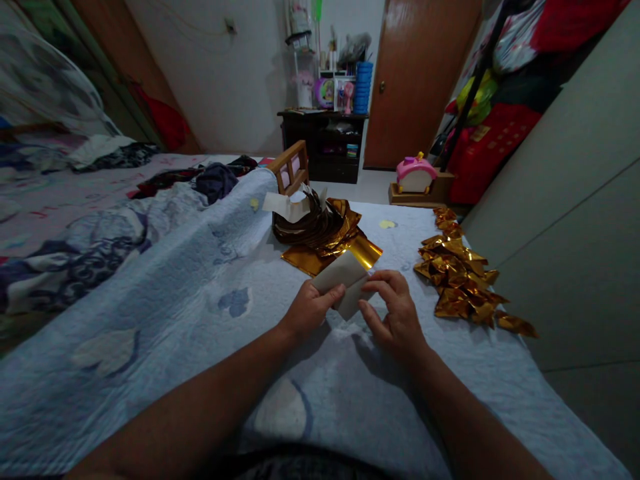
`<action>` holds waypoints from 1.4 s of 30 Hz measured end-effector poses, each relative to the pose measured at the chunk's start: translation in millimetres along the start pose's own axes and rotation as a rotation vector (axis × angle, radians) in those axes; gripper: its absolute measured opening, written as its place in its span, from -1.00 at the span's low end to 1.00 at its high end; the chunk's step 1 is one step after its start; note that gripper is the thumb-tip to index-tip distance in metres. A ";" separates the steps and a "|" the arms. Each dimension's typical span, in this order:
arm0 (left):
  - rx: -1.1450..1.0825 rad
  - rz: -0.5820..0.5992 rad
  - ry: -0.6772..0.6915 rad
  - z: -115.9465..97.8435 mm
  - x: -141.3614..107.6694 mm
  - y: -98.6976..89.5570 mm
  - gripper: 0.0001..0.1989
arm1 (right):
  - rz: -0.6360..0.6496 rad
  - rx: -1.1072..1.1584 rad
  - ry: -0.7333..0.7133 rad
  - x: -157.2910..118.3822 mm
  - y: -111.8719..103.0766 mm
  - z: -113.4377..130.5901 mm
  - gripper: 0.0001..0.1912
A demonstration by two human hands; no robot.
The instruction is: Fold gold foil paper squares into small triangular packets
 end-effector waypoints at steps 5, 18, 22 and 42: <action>-0.074 0.041 -0.049 6.7 1.2 0.9 -0.69 | -0.098 0.190 0.279 -2.4 -7.7 -31.0 -0.79; -0.153 0.047 0.039 0.5 2.6 0.9 -0.53 | -0.113 0.706 0.625 -14.7 9.9 -57.4 -0.73; -0.155 0.001 0.167 -6.8 -2.2 -1.7 -0.38 | -0.186 0.750 0.678 -19.1 10.0 -65.3 -0.74; -0.136 0.054 -0.062 7.7 5.5 -4.3 -0.80 | -0.162 0.928 0.588 -12.8 11.0 -53.1 -0.71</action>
Point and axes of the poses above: each hand's wrist, its own x-axis towards the middle knuckle, its own y-axis out of the palm, z = x × y, the point moved 7 cm from there along x, towards the middle knuckle, and after that the axes turned 6 degrees about -y, right-handed, at the moved point
